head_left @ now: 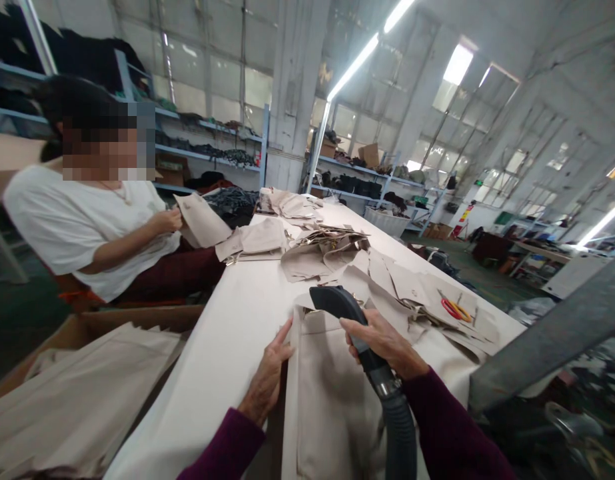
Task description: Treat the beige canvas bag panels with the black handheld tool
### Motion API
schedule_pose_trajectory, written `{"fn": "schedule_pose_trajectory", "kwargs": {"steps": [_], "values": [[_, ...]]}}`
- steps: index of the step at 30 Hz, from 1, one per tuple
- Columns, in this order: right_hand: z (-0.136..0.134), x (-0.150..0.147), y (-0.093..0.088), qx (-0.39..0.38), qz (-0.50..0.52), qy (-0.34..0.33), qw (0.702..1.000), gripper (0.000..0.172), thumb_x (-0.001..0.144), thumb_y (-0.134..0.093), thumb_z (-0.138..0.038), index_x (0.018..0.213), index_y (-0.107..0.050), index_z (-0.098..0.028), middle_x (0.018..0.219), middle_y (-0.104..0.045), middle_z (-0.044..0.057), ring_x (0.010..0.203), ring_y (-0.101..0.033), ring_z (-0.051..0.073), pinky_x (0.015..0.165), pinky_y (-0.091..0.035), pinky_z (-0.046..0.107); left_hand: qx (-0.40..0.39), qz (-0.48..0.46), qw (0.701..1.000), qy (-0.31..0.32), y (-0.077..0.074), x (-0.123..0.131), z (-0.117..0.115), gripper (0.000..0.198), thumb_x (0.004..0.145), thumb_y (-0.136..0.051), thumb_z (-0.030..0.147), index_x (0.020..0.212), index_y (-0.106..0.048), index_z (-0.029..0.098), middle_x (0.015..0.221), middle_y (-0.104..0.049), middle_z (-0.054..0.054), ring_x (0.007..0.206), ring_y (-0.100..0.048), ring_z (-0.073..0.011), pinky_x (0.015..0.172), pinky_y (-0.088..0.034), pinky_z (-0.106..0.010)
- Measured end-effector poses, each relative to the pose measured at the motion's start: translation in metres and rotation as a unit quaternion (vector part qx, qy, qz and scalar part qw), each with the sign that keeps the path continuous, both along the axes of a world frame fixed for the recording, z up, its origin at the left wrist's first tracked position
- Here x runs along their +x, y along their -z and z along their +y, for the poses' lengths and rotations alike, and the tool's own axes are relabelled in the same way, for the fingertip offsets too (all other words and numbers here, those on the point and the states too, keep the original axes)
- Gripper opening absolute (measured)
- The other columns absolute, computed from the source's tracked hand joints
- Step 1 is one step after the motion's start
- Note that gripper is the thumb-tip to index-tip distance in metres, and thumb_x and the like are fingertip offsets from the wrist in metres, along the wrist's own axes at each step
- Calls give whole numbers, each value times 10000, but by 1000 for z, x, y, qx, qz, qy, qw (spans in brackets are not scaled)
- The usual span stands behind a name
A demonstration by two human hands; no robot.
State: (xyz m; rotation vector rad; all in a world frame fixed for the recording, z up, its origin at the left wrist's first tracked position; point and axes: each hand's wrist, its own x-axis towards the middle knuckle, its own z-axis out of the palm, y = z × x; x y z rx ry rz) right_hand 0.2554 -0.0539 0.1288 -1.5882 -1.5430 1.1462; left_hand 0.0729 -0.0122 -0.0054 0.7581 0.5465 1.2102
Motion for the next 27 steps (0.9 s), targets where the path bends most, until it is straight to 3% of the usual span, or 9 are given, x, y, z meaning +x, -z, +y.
{"fn": "schedule_pose_trajectory", "kwargs": {"steps": [2,7,10,13,16,18,20,23,27], "values": [[-6,1,-2,-8,-4,-17,1000,337,814,-562,-471,697,-536,-157,543,-548,-20,438,-535,99,396,-459,189,-5,-14,999,29,2,-1,1,716,715,-613,230,1392,-383,219,1283,-581,-84,1134,-561,-281,989,-421,-402],[2,-15,3,-26,-3,-67,997,314,797,-588,-437,665,-558,-154,518,-567,-6,404,-524,106,355,-408,181,-19,1,999,30,8,-1,0,732,696,-599,220,1395,-381,200,1211,-629,-97,1031,-620,-263,922,-463,-382],[16,-22,8,-19,16,-50,998,318,783,-597,-450,653,-535,-166,546,-560,-3,429,-532,110,373,-430,194,-17,7,999,44,7,0,-1,755,676,-595,209,1398,-374,191,1117,-675,-96,889,-660,-237,836,-494,-359],[15,-20,3,-8,36,-23,999,343,775,-604,-489,686,-522,-168,586,-555,-3,464,-539,104,402,-448,189,13,62,998,19,-1,-1,11,764,652,-589,207,1389,-390,196,954,-709,-52,677,-639,-168,666,-500,-282],[-11,-10,-14,2,44,-13,999,338,786,-602,-490,743,-510,-167,615,-547,-14,469,-527,95,420,-450,189,56,181,980,-56,-14,-8,40,713,654,-554,203,1357,-439,174,606,-608,45,428,-428,-74,445,-350,-189],[-37,-4,-25,2,31,-4,1000,322,813,-576,-469,741,-503,-163,588,-536,-22,454,-510,91,409,-431,183,106,259,951,-128,-24,-15,60,671,667,-518,190,1334,-467,137,469,-432,90,397,-280,-59,408,-243,-180],[-60,0,-29,-4,-17,6,1000,327,840,-537,-457,718,-515,-155,548,-533,-20,443,-493,90,408,-407,180,150,308,922,-184,-30,-23,74,647,679,-478,173,1322,-474,101,447,-321,102,418,-219,-66,417,-210,-189],[-88,1,-20,-28,-76,9,997,351,854,-499,-465,688,-527,-157,515,-533,-18,440,-486,99,405,-387,186,163,344,901,-207,-27,-35,75,636,677,-462,153,1303,-475,44,457,-307,98,437,-203,-74,422,-205,-203],[-114,-2,8,-73,-58,-13,996,350,862,-474,-477,682,-494,-178,504,-510,-34,440,-485,105,420,-400,199,150,388,890,-190,-11,-50,53,635,691,-475,156,1311,-453,21,487,-322,89,445,-235,-78,416,-195,-209]]}}
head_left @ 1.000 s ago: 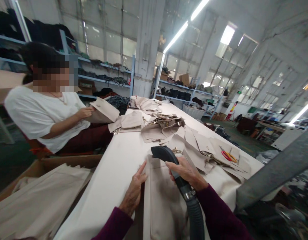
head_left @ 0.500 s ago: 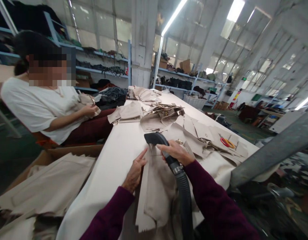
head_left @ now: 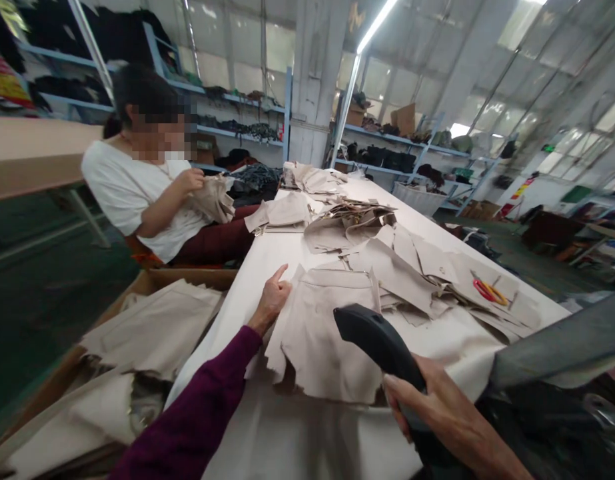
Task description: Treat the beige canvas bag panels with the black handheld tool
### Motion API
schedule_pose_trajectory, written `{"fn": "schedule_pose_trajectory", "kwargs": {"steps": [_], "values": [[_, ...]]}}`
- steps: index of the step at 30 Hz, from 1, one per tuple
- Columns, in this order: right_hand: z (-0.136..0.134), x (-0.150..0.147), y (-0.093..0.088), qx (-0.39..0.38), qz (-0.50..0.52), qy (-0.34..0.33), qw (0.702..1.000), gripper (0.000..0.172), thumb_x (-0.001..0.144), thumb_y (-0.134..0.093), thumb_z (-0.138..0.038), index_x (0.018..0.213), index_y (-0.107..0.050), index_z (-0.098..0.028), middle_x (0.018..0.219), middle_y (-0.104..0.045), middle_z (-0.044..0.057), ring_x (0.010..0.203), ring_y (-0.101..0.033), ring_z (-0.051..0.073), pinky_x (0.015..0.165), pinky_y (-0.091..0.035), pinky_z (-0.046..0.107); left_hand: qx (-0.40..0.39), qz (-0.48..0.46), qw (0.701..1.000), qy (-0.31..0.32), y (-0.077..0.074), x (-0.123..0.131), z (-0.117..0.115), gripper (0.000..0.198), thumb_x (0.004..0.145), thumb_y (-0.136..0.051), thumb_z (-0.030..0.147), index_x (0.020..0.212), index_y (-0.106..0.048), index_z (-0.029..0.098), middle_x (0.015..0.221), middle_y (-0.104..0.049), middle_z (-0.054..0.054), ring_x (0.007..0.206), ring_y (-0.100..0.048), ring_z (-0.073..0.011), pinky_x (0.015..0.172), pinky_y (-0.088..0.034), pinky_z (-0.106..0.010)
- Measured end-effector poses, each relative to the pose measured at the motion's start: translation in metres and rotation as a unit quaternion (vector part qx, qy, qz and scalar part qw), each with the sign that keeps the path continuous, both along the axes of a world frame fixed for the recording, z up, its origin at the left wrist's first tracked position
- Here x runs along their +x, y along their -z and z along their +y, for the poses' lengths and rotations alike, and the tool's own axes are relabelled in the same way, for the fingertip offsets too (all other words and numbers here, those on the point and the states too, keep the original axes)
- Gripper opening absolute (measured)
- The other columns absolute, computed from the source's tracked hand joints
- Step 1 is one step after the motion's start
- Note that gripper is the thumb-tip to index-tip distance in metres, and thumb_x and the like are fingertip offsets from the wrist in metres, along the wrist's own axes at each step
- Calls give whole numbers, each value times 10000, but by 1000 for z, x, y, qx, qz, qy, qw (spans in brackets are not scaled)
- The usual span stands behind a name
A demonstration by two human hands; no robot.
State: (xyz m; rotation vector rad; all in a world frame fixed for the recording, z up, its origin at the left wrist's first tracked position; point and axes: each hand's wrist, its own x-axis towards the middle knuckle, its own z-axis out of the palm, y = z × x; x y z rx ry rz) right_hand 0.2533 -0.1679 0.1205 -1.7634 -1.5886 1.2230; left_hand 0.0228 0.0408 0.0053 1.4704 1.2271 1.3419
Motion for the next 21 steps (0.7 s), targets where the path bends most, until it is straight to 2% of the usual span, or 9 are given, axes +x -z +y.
{"fn": "schedule_pose_trajectory", "kwargs": {"steps": [4,6,9,12,14,16,19,21], "values": [[-25,1,19,-6,-8,-26,1000,313,871,-481,-469,734,-513,-190,552,-528,-33,504,-534,126,498,-444,220,1,43,999,-16,10,-5,-21,608,726,-451,162,1322,-444,40,509,-252,94,459,-224,-81,433,-195,-208],[-36,-1,20,-7,-28,-19,999,257,851,-514,-445,793,-538,-196,586,-542,-27,544,-559,145,538,-466,235,20,69,997,-34,12,-2,-26,589,739,-432,163,1314,-452,37,518,-247,93,467,-236,-84,451,-224,-209],[-47,-13,15,-34,-21,-29,999,199,824,-519,-376,899,-563,-197,596,-536,-30,528,-565,153,510,-465,237,35,89,995,-41,16,3,-28,572,739,-417,165,1290,-475,25,519,-249,92,472,-253,-89,474,-261,-215],[-46,-33,14,-46,-3,-44,998,257,815,-522,-349,1021,-562,-199,729,-569,-6,562,-586,147,528,-481,237,40,92,994,-40,19,5,-28,559,739,-421,178,1268,-496,14,518,-252,91,474,-253,-91,482,-272,-220],[-40,-47,19,-42,11,-57,997,301,825,-532,-366,1072,-551,-197,851,-579,22,587,-589,138,548,-494,240,49,97,993,-41,21,5,-28,547,750,-419,194,1261,-506,20,519,-257,90,475,-257,-93,487,-279,-222],[-37,-59,27,-31,7,-76,997,317,829,-542,-390,1071,-549,-184,882,-581,38,617,-591,151,571,-500,256,58,103,992,-45,22,3,-29,544,756,-415,203,1263,-505,26,513,-256,92,473,-262,-96,494,-286,-225],[-50,-66,37,-30,-57,-118,991,375,774,-624,-437,1062,-569,-204,922,-595,59,843,-595,242,771,-489,344,67,109,990,-57,23,0,-30,559,747,-420,195,1276,-488,26,512,-269,92,476,-280,-102,519,-308,-233],[-71,-62,41,-72,-86,-134,985,449,723,-678,-454,1112,-568,-259,1003,-598,61,943,-579,276,857,-458,378,71,117,988,-71,24,-2,-30,563,736,-423,184,1272,-492,24,517,-290,88,484,-295,-104,541,-326,-238]]}}
